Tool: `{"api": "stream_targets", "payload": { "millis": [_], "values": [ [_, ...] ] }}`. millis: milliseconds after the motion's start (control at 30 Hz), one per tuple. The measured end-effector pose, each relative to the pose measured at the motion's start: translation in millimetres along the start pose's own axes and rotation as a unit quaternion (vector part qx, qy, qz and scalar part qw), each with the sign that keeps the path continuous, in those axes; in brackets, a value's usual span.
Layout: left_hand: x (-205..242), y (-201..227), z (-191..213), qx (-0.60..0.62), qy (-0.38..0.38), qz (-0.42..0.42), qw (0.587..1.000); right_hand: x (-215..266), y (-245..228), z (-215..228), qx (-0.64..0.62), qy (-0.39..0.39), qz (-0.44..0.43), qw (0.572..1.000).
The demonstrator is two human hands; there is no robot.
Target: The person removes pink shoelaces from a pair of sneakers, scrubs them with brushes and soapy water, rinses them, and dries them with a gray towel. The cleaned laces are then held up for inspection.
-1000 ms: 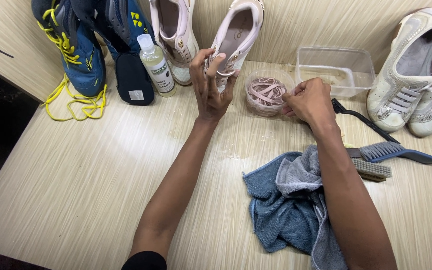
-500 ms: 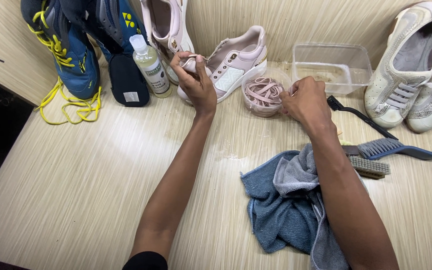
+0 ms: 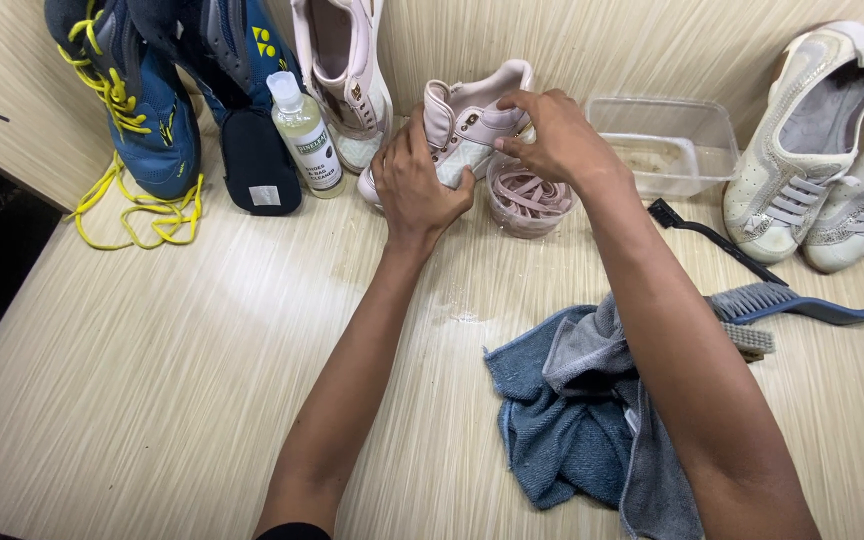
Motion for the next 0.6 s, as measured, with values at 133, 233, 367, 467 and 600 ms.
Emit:
{"api": "stream_targets", "payload": {
  "millis": [133, 233, 367, 467, 600],
  "values": [
    [1, -12, -9, -0.016, -0.037, 0.020, 0.999, -42, 33, -20, 0.034, 0.093, 0.127, 0.987],
    [3, -14, -6, -0.020, 0.000, 0.031, 0.999, -42, 22, -24, 0.020, 0.102, 0.182, 0.978],
    [6, -11, 6, 0.116, 0.067, 0.048, 0.990, -35, 5, -21, 0.091, 0.221, 0.290, 0.927],
    [5, -6, 20, 0.225, 0.103, 0.030, 0.968, -21, -7, -15, 0.125, 0.274, 0.368, 0.880],
    [-1, 7, 38, 0.314, 0.154, -0.049, 0.935, -6, -31, 1, 0.115, 0.290, 0.452, 0.836]
  ]
}}
Point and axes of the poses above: each hand's wrist, its own x-axis away from the middle knuckle, its own z-axis out of the back of the hand, y = z × x, the point moved 3 cm from there along -x, towards the middle knuckle, and after that the axes turned 10 degrees about z, right-handed, at the moved point
